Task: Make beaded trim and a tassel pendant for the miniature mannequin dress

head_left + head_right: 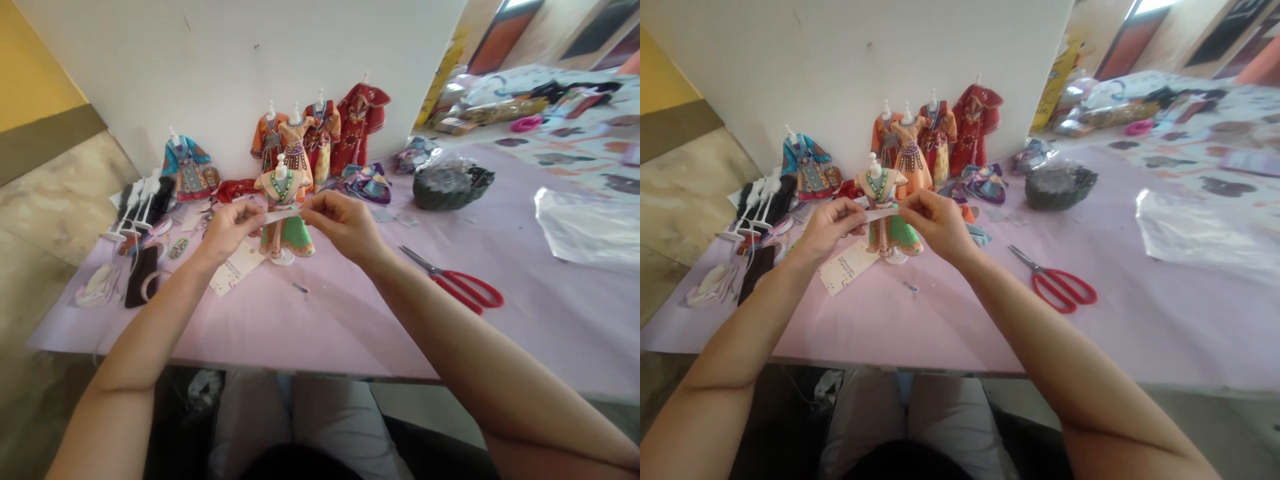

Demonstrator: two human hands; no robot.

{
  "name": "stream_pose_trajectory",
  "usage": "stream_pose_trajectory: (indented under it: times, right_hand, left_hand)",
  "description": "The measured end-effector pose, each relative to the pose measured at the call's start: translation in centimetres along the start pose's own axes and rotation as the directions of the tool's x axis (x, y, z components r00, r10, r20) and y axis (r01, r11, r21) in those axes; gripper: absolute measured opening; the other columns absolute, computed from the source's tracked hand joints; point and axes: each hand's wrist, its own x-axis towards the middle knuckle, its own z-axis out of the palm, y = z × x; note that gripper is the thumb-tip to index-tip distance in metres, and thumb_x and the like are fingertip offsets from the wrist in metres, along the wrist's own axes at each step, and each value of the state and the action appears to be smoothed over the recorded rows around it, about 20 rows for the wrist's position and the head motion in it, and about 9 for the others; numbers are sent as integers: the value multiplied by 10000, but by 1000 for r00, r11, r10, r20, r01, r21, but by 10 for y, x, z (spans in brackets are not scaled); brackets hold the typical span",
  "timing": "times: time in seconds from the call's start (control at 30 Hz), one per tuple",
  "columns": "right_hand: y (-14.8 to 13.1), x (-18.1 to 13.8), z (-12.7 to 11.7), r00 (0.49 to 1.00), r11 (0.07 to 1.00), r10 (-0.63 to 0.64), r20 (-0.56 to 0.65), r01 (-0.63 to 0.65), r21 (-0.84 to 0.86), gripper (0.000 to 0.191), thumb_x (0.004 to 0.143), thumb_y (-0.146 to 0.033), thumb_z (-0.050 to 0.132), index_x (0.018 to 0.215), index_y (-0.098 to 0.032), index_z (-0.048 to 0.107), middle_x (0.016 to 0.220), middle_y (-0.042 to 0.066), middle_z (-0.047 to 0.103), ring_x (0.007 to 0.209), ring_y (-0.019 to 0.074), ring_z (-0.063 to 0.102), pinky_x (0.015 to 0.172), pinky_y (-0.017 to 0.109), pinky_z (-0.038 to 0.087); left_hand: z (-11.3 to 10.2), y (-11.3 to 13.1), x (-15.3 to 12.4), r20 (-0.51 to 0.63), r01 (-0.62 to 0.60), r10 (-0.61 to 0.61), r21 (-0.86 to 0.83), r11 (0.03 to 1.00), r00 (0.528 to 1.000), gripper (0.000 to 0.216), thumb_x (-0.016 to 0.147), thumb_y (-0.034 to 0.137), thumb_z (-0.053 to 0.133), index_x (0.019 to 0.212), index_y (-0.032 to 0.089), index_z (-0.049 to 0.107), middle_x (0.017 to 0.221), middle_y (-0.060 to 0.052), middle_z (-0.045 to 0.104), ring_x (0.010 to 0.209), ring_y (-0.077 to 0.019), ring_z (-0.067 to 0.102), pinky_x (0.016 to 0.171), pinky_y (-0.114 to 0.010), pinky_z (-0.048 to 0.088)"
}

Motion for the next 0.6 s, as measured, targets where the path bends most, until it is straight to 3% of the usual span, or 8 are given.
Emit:
stream_pose_trajectory:
  times: [0.17,0.33,0.6]
  right_hand:
    - [8,7,0,1000,998,14,-26,-13,56,151,821,-282,742,782,-194,626,767,4,599,705,136,533,694,328,409]
    - [14,11,0,997,997,-37,-69,41,58,147,801,-307,740,766,-190,658,760,8,623,720,143,531,706,330,420]
    - [16,15,2,992,995,-71,-104,78,65,112,810,-279,724,758,-198,670,777,6,649,742,144,528,735,336,432]
  left_hand:
    - [3,-5,11,-85,-89,90,17,996,992,160,781,150,762,698,188,631,603,51,625,537,-79,583,585,-212,527]
    - [0,-12,17,-80,-176,173,-27,984,982,190,746,226,808,682,191,632,560,52,598,495,-81,555,540,-206,498]
    - [-1,-26,28,-125,-225,221,-13,974,967,96,758,157,770,744,186,679,712,20,696,663,-119,646,668,-239,525]
